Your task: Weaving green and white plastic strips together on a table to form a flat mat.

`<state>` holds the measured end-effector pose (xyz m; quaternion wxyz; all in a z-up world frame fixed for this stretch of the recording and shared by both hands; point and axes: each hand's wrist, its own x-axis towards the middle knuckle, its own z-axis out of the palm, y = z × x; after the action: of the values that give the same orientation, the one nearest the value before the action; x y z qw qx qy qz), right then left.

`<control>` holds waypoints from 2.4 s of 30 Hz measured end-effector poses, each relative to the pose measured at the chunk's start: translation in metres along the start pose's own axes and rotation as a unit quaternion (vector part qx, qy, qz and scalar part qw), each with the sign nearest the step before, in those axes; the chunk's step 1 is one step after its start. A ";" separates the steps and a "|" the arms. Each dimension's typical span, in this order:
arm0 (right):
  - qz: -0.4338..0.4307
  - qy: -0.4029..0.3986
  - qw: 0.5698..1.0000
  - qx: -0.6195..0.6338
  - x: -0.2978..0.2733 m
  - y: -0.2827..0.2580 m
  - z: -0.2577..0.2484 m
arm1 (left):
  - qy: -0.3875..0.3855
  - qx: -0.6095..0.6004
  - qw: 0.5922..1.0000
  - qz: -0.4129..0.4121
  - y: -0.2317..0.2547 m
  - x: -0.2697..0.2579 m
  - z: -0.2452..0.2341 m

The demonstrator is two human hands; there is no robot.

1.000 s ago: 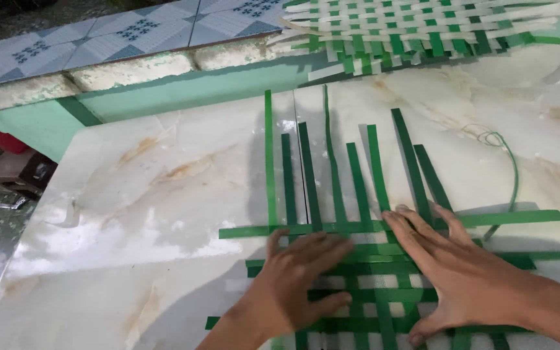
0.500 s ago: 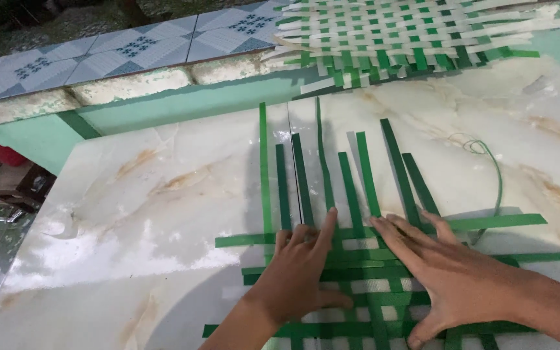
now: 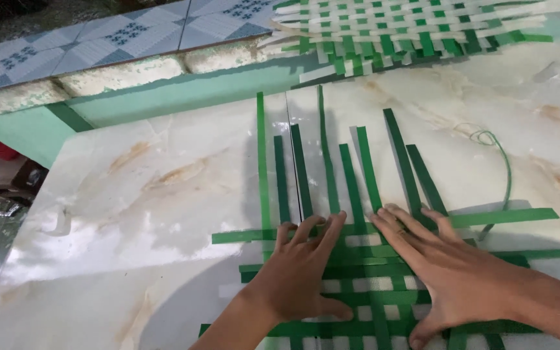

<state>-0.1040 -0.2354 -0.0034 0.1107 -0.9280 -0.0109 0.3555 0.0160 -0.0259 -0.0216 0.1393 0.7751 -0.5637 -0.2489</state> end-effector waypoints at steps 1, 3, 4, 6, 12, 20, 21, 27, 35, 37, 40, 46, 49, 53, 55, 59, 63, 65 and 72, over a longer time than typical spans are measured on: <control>-0.001 -0.004 1.000 0.002 0.002 0.001 0.002 | -0.003 -0.003 1.000 -0.001 0.000 0.000 0.000; -0.012 -0.001 0.999 -0.042 0.005 0.004 0.004 | -0.001 0.009 1.000 0.014 -0.001 0.002 0.000; -0.012 -0.003 0.999 -0.040 0.008 0.008 0.008 | -0.003 0.007 1.000 0.013 -0.001 0.002 0.000; -0.061 0.049 0.996 -0.044 0.012 0.015 0.016 | -0.034 -0.016 0.999 -0.018 0.001 0.002 -0.001; -0.054 0.047 0.996 -0.055 0.013 0.012 0.018 | 0.025 0.051 0.998 0.025 -0.005 0.003 0.016; -0.114 0.085 0.987 -0.080 0.016 0.020 0.019 | 0.004 0.028 1.000 0.009 0.000 0.001 0.014; -0.121 0.095 0.985 -0.078 0.017 0.020 0.020 | -0.004 0.023 1.000 0.006 0.000 0.002 0.013; -0.089 0.064 0.991 -0.074 0.012 0.012 0.015 | 0.009 0.024 0.999 0.029 -0.001 -0.002 0.019; -0.103 0.044 0.990 -0.089 0.013 0.010 0.005 | 0.037 0.012 0.999 0.038 -0.004 -0.003 0.023; -0.104 0.047 0.989 -0.098 0.014 0.009 0.005 | 0.041 0.027 0.998 0.040 -0.004 -0.003 0.022; -0.118 0.056 0.989 -0.074 0.013 0.008 0.003 | 0.025 0.022 0.999 0.027 -0.004 -0.001 0.021; -0.115 0.035 0.989 -0.083 0.011 0.001 -0.004 | 0.051 0.030 0.997 0.047 -0.004 -0.003 0.022; -0.065 -0.008 0.997 -0.048 0.008 -0.002 -0.006 | 0.034 0.014 0.999 0.037 -0.001 -0.004 0.020; -0.075 0.009 0.994 -0.073 0.009 -0.001 -0.005 | 0.025 0.034 0.999 0.026 0.001 -0.005 0.017; -0.071 0.005 0.995 -0.072 0.005 -0.004 -0.009 | 0.019 0.031 0.999 0.016 0.001 -0.004 0.016; -0.033 -0.026 0.999 -0.027 -0.003 -0.011 -0.015 | 0.032 0.056 0.998 0.016 0.001 -0.004 0.015; -0.033 -0.001 0.999 -0.005 -0.007 -0.011 -0.011 | 0.076 0.046 0.995 0.046 -0.003 -0.009 0.015; -0.035 0.011 0.999 -0.003 -0.010 -0.009 -0.011 | 0.083 0.039 0.995 0.045 0.000 -0.014 0.013; 0.093 0.120 0.984 0.090 -0.039 0.011 -0.010 | 0.159 0.065 0.985 0.018 0.007 -0.046 -0.002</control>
<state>-0.1269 -0.2519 0.0271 0.1608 -0.9471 0.1208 0.2502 0.0002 0.0145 -0.0056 0.1809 0.8022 -0.5629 -0.0833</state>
